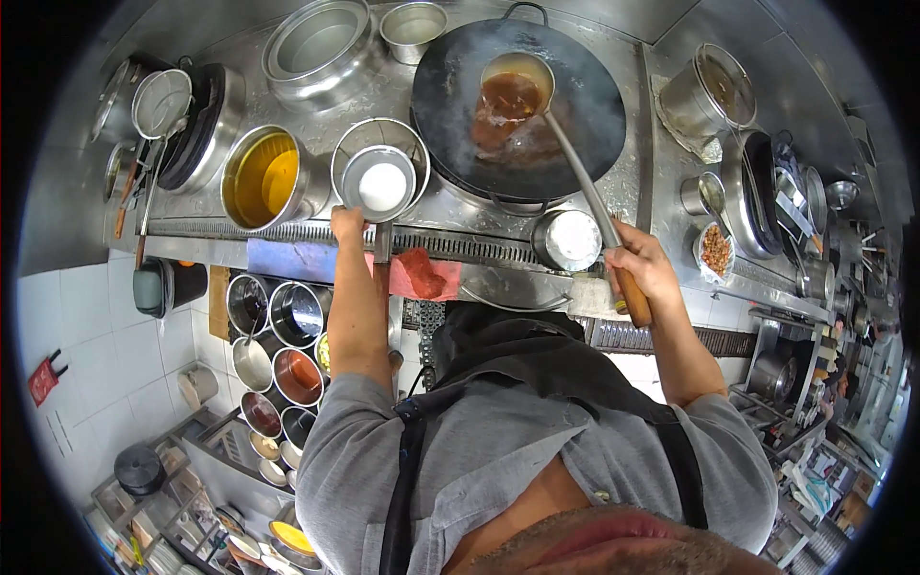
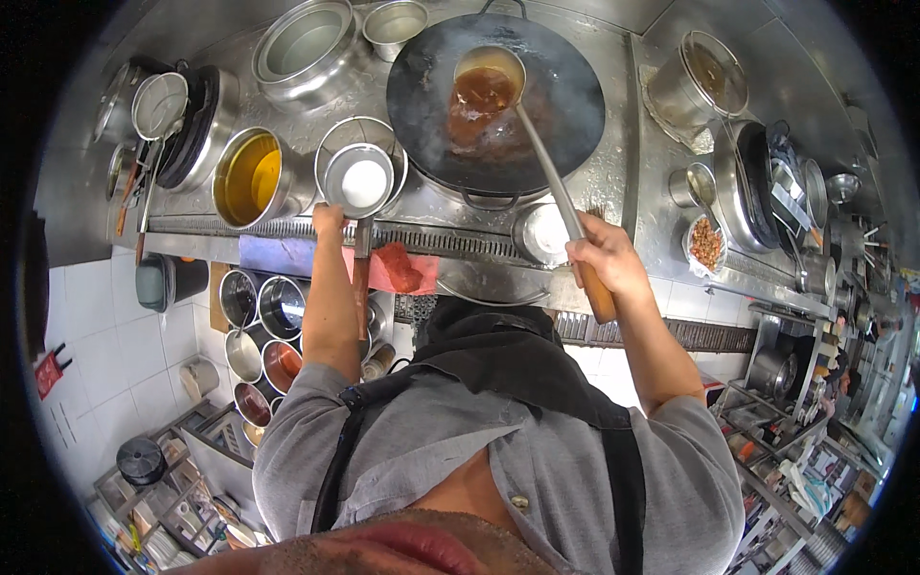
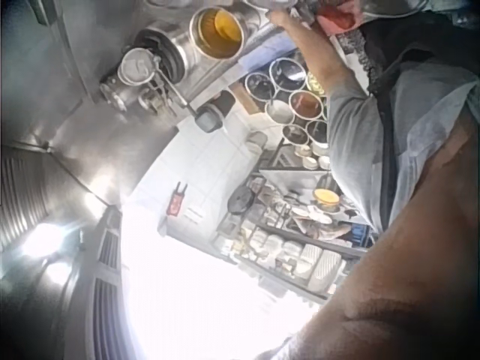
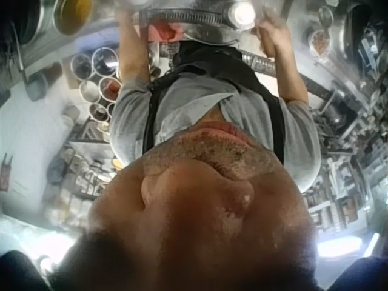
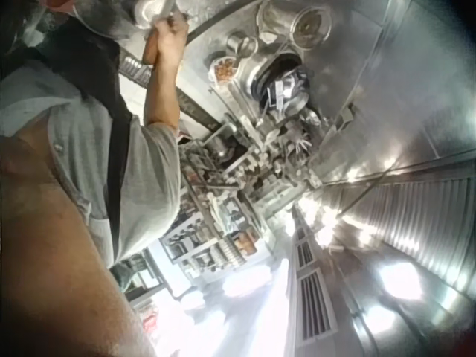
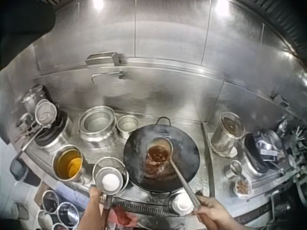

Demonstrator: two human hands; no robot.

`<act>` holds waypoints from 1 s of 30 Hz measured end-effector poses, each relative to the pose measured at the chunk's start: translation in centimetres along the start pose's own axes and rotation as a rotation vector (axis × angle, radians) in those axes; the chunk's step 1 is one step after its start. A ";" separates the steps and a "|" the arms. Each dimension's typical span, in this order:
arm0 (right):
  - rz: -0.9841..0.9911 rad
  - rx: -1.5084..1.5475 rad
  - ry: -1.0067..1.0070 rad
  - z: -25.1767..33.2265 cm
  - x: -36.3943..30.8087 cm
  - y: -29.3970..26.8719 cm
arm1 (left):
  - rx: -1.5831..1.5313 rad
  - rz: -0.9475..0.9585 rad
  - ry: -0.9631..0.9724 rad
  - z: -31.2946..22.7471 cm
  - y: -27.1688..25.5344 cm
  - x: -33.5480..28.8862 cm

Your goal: Cooking a stir-fry dish in a wok by adding ingredients, liquid, and stirring with a ladle.

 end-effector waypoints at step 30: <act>-0.311 -0.862 -0.022 -7.4 6.8 -2.3 | 0.262 0.001 0.488 -21.0 -6.7 -10.1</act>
Point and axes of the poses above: each hand's wrist, its own x-axis towards the middle knuckle, its own y-axis out of the palm, z = x × y, the point moved 3 cm from there along x, towards the middle knuckle, and after that the axes turned 13 degrees about z, right-handed, at the moved point
